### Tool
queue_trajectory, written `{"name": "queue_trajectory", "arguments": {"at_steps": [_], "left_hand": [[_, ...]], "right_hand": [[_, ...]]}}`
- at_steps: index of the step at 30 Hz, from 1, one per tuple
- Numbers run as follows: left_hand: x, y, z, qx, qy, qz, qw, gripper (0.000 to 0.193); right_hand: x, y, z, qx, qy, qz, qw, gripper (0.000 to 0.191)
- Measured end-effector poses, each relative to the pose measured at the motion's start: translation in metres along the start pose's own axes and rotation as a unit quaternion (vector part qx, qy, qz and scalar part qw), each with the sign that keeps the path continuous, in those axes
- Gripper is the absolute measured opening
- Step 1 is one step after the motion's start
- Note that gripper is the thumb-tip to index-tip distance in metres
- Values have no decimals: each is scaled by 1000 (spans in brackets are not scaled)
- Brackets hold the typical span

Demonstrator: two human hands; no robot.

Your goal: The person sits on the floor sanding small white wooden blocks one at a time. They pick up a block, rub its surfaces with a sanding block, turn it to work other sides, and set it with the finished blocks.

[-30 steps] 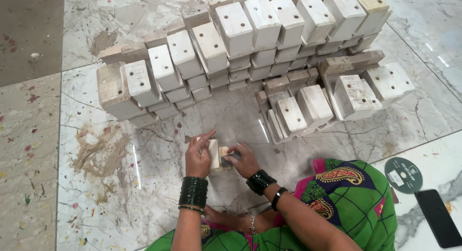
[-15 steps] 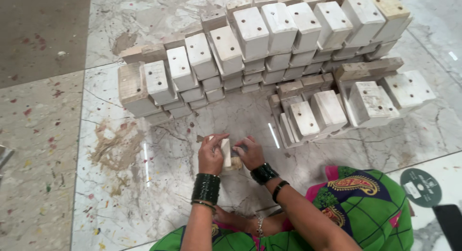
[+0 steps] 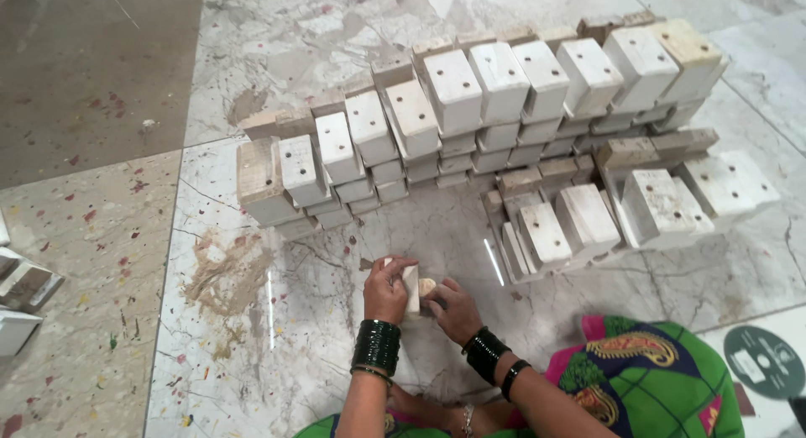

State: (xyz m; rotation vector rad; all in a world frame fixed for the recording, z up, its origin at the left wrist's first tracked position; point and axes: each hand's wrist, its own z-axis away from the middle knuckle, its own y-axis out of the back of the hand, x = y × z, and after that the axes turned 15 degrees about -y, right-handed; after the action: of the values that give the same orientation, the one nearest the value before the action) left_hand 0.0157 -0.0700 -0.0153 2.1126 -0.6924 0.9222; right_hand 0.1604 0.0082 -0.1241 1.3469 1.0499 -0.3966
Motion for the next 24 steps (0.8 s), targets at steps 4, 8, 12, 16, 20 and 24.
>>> {"name": "queue_trajectory", "arguments": {"at_steps": [4,8,12,16,20,24], "left_hand": [[-6,-3,3,-6,4,-13,1000,42],[-8,-4,2,-5,2,-34,999,48],[-7,-3,3,-19,13,-11,1000,47],[-8,-4,3,-18,10,-13,1000,41],[-11,-5,0,-40,18,-4,999,48],[-14,-4,2,-35,14,8,999,51]], "right_hand": [[3,-1,-3,-20,-56,21,998,13],[1,-2,0,62,98,24,993,14],[-3,0,-1,-23,-40,16,999,11],[-8,4,-3,25,-38,52,998,14],[-7,7,-4,-45,-42,34,998,14],[-3,5,-5,52,-5,62,997,12]]}}
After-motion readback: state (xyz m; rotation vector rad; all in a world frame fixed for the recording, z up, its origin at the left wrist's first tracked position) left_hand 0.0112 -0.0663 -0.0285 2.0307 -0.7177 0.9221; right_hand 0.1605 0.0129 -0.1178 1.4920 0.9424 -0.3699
